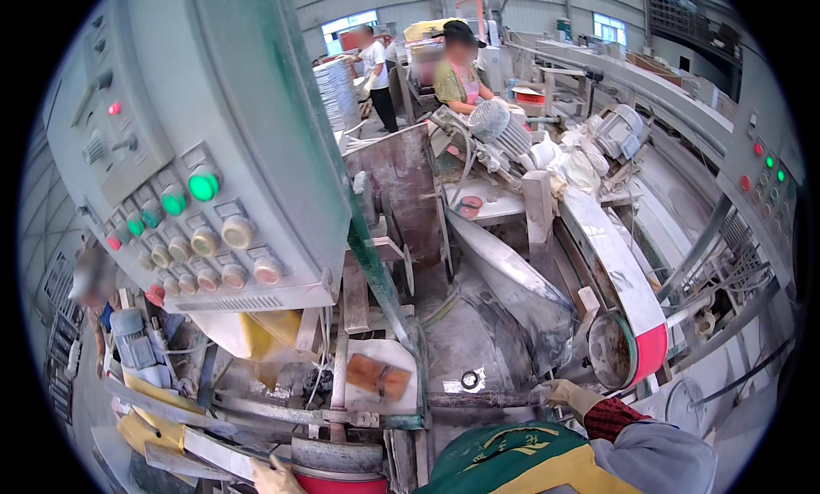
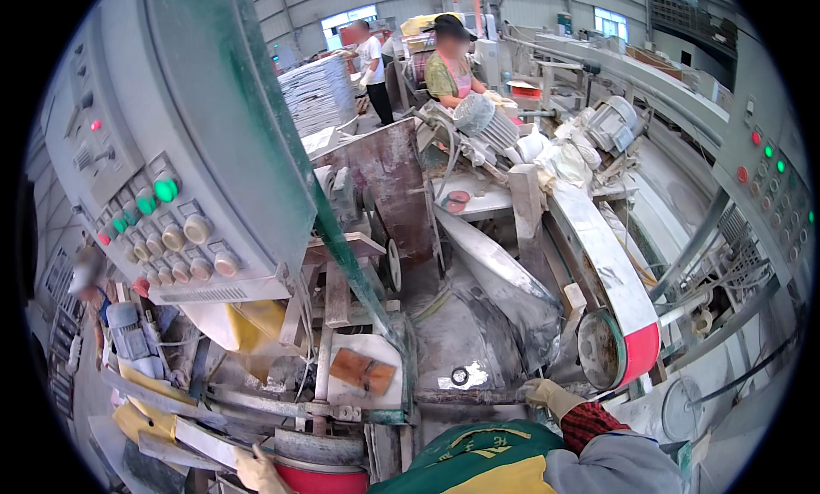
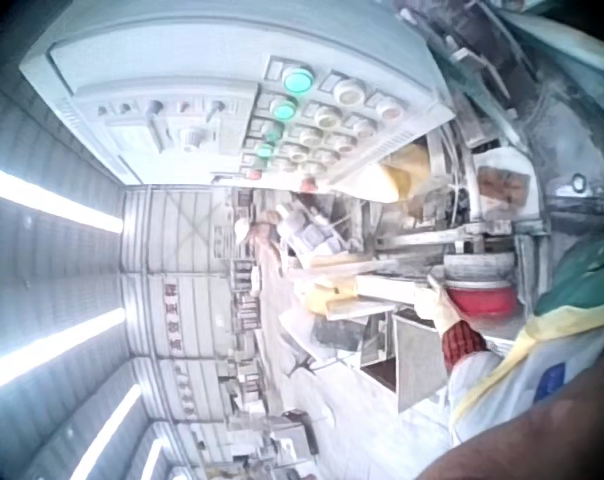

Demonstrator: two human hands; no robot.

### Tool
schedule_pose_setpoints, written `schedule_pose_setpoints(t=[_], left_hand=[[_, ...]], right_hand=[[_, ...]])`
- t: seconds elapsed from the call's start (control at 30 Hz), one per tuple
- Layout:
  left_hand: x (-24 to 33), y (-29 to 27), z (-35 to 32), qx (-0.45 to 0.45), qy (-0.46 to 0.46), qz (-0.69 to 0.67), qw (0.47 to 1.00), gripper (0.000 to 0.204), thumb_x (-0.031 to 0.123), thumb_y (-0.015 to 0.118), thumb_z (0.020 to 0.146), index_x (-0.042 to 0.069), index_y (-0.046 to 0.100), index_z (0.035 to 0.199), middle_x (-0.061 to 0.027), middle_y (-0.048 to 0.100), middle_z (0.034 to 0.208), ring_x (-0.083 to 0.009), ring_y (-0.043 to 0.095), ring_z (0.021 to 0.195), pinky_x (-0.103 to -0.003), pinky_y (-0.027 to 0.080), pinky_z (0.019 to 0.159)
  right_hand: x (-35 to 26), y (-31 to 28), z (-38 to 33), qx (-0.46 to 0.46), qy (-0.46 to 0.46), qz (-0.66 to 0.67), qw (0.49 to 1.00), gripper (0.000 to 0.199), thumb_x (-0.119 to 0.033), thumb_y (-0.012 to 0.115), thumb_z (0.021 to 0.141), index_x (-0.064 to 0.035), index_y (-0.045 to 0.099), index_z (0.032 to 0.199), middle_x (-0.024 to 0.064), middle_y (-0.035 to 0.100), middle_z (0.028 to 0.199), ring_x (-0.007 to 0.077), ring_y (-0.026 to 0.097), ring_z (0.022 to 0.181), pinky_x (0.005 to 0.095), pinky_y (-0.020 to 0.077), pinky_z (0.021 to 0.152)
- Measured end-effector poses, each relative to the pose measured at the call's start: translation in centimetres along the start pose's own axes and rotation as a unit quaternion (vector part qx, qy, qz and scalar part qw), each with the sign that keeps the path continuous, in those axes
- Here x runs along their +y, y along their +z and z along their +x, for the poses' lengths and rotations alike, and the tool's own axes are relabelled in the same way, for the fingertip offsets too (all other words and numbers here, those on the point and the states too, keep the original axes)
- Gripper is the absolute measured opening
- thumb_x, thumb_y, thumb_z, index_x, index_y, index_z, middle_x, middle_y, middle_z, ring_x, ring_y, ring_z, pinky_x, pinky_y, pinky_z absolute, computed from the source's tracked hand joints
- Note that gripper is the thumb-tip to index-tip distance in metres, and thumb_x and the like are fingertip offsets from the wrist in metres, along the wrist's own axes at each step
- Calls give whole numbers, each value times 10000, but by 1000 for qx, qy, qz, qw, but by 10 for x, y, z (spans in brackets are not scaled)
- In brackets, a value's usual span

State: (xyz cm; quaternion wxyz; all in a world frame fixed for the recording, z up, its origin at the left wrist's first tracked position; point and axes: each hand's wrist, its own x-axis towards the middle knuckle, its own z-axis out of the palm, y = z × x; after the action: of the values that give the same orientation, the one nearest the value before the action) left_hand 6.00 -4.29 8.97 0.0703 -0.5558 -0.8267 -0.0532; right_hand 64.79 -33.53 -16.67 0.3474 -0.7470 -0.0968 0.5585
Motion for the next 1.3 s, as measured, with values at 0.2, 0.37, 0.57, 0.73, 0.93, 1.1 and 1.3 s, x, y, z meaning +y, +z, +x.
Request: schedule_pose_setpoints(t=[0.2, 0.37, 0.57, 0.73, 0.93, 1.1, 1.3], left_hand=[[-84, 63, 62, 224, 87, 37, 970, 459, 501, 539, 916, 68, 652, 1017, -144, 659, 837, -315, 648, 692, -451, 524, 558], [-51, 80, 43, 422, 145, 142, 884, 399, 472, 603, 889, 78, 668, 884, -115, 624, 784, -293, 582, 625, -418, 481, 503], [-49, 64, 30, 204, 67, 81, 973, 629, 613, 524, 872, 73, 601, 1187, -190, 621, 1109, -366, 616, 919, -478, 508, 745], [-37, 44, 24, 39, 29, 44, 998, 795, 674, 519, 832, 78, 473, 1357, -212, 526, 1311, -400, 563, 1105, -492, 464, 917], [-42, 49, 14, 30, 20, 20, 999, 790, 648, 526, 838, 69, 456, 1371, -217, 502, 1338, -396, 526, 1155, -500, 423, 967], [-52, 80, 13, 25, 22, 22, 999, 744, 610, 533, 848, 77, 465, 1363, -195, 505, 1349, -354, 475, 1234, -482, 398, 992], [-32, 51, -9, 25, 39, 89, 995, 790, 640, 494, 847, 76, 422, 1395, -177, 464, 1396, -330, 422, 1291, -460, 389, 1011]], right_hand=[[-24, 4, -24, -37, -65, -93, 993, 416, -125, 556, 879, -192, 551, 1289, 99, 666, 785, 195, 597, 571, 353, 488, 514], [-1, -1, -12, 14, -76, -95, 992, 361, -223, 549, 859, -164, 621, 1207, 45, 672, 796, 154, 596, 579, 295, 501, 524], [-5, 11, -21, 3, -80, -248, 965, 568, -203, 620, 826, -167, 496, 1380, 141, 689, 911, 195, 670, 699, 325, 547, 620], [56, -4, 27, 26, -155, -249, 956, 531, -239, 628, 803, -172, 550, 1323, 149, 698, 939, 200, 689, 744, 322, 558, 662], [5, 10, 5, 16, -40, -275, 960, 513, -195, 564, 805, -214, 552, 1318, 123, 709, 917, 217, 691, 730, 344, 581, 653], [16, 17, 43, 3, -70, -201, 977, 557, -176, 503, 809, -168, 506, 1366, 123, 709, 883, 209, 684, 655, 340, 560, 596], [-6, 18, 23, -3, -73, -212, 975, 570, -199, 543, 789, -118, 516, 1352, 109, 701, 925, 204, 668, 659, 335, 548, 613]])
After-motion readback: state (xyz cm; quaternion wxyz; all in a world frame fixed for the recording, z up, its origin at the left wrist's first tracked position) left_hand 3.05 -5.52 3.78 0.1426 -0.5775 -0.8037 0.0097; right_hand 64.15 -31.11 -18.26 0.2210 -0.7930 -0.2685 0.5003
